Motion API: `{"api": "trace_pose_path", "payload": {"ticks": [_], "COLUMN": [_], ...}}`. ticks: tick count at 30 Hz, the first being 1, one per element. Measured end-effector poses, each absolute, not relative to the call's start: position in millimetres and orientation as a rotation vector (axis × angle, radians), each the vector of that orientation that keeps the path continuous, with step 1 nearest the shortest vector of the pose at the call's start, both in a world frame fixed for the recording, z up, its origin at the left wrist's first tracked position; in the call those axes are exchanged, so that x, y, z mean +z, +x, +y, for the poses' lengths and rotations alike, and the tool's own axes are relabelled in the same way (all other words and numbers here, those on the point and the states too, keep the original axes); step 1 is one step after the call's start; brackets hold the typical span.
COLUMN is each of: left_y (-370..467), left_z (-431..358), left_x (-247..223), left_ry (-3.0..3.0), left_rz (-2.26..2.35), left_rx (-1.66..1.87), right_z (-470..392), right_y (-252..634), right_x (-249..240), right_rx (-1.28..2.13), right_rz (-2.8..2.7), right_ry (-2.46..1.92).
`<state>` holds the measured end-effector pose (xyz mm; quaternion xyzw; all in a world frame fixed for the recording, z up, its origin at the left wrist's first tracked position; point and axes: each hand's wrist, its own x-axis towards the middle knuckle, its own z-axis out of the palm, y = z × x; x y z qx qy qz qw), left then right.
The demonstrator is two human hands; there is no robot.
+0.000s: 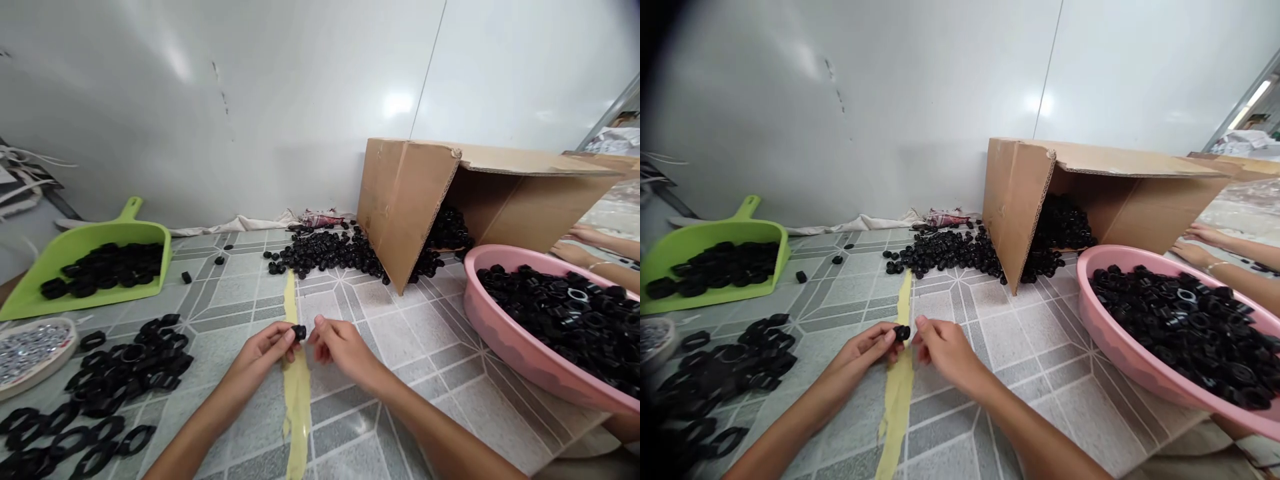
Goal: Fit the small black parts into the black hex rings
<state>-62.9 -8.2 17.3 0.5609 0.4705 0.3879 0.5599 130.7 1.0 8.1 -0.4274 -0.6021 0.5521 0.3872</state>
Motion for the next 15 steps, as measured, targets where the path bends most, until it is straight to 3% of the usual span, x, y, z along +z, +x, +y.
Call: {"api": "trace_pose_path", "payload": {"ticks": [7,15], "left_y": [-63.4,-57.9], "left_z": [-10.8,-14.9], "left_x": [23.5,16.2], "left_ry": [1.342,1.351], "left_rz": [1.034,0.948], "left_rx": [0.926,0.959], "right_z": [2.8,-2.4], "right_y": [137.5,137.2], "right_x": [17.8,14.1], "right_rx": [1.289,1.175], "right_rz": [-1.703,-1.834], "right_ry": [-0.99,-1.193]}}
